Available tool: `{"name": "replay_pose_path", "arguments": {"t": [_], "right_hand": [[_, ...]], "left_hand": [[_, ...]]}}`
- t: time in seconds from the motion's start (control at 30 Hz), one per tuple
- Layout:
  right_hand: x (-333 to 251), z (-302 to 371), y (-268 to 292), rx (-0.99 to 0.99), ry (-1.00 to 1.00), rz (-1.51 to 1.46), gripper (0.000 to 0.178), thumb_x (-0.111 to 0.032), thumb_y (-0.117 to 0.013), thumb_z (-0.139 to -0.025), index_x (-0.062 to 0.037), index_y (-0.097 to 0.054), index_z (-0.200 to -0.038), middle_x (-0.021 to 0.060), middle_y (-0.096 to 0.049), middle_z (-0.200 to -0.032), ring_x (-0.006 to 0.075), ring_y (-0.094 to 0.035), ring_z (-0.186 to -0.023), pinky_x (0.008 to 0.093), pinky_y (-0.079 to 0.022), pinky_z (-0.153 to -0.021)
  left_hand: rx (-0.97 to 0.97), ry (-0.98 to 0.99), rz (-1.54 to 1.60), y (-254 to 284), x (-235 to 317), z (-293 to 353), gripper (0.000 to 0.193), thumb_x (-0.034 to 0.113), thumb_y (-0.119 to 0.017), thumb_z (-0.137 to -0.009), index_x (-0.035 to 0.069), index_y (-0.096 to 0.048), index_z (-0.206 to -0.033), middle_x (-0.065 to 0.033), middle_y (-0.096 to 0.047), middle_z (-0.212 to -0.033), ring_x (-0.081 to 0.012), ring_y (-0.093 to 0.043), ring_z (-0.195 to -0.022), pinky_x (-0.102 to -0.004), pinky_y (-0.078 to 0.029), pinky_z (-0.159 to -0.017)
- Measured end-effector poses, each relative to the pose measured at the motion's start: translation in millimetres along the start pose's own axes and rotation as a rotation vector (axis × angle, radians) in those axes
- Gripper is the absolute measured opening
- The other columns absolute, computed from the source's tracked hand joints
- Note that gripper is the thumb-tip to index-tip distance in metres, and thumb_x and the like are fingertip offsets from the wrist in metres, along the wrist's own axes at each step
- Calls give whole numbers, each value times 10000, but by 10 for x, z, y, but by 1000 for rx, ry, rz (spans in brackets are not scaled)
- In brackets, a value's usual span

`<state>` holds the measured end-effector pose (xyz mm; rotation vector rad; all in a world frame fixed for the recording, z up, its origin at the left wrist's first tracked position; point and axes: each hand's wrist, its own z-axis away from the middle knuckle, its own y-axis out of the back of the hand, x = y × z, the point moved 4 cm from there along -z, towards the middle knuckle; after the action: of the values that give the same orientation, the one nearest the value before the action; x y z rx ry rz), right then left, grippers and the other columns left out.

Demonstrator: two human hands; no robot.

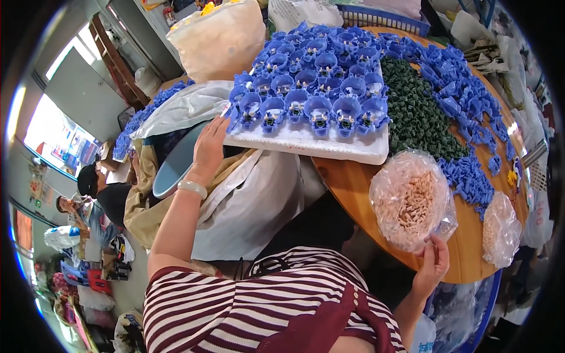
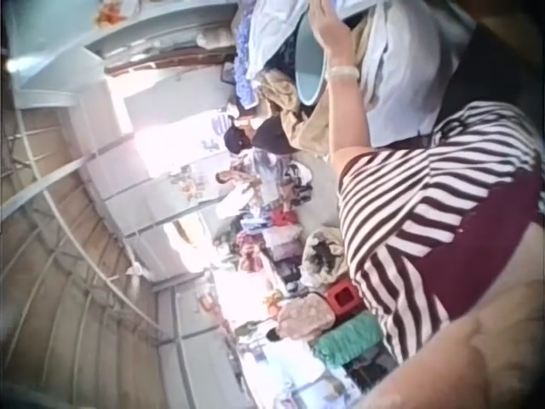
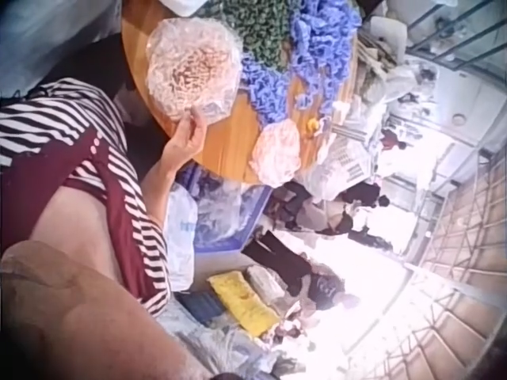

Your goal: The recorder is assembling small plastic toy components by hand at a workbench.

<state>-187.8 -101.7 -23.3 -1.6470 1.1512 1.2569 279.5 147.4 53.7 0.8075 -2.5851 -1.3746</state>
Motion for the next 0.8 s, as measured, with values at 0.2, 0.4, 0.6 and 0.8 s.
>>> {"name": "replay_pose_path", "arguments": {"t": [0.2, 0.4, 0.6, 0.8], "right_hand": [[26, -6, -33, -20, -6, 0, 162, 11, -524, -877, 15, -584, -1027, 33, -576, -864, 72, -506, -660, 187, -422, -612], [17, 16, -44, -31, 2, -4, 158, 13, -519, -880, 22, -584, -1024, 25, -560, -838, 72, -504, -661, 187, -416, -611], [-66, 23, 68, 0, -12, 89, 156, 15, -529, -869, 32, -587, -1013, 25, -558, -795, 81, -513, -658, 191, -422, -615], [-441, -415, 166, -17, 46, 163, 144, -9, -537, -859, 33, -594, -984, 54, -578, -767, 104, -536, -610, 215, -427, -560]], "left_hand": [[-40, -87, -49, 70, -37, 26, 470, -90, -459, -730, 21, -525, -1182, -138, -514, -1240, -283, -472, -1185, -377, -393, -980], [-49, -69, -3, 79, 61, 84, 422, -73, -479, -745, 36, -559, -1144, -127, -529, -1212, -275, -483, -1169, -383, -408, -960], [-88, -42, 42, -11, 154, -79, 423, -78, -472, -739, 20, -558, -1142, -160, -535, -1175, -317, -496, -1134, -377, -422, -945], [-148, 84, 193, -13, 75, 11, 473, -73, -485, -730, 5, -520, -1195, -176, -465, -1279, -342, -446, -1186, -370, -355, -1004]]}}
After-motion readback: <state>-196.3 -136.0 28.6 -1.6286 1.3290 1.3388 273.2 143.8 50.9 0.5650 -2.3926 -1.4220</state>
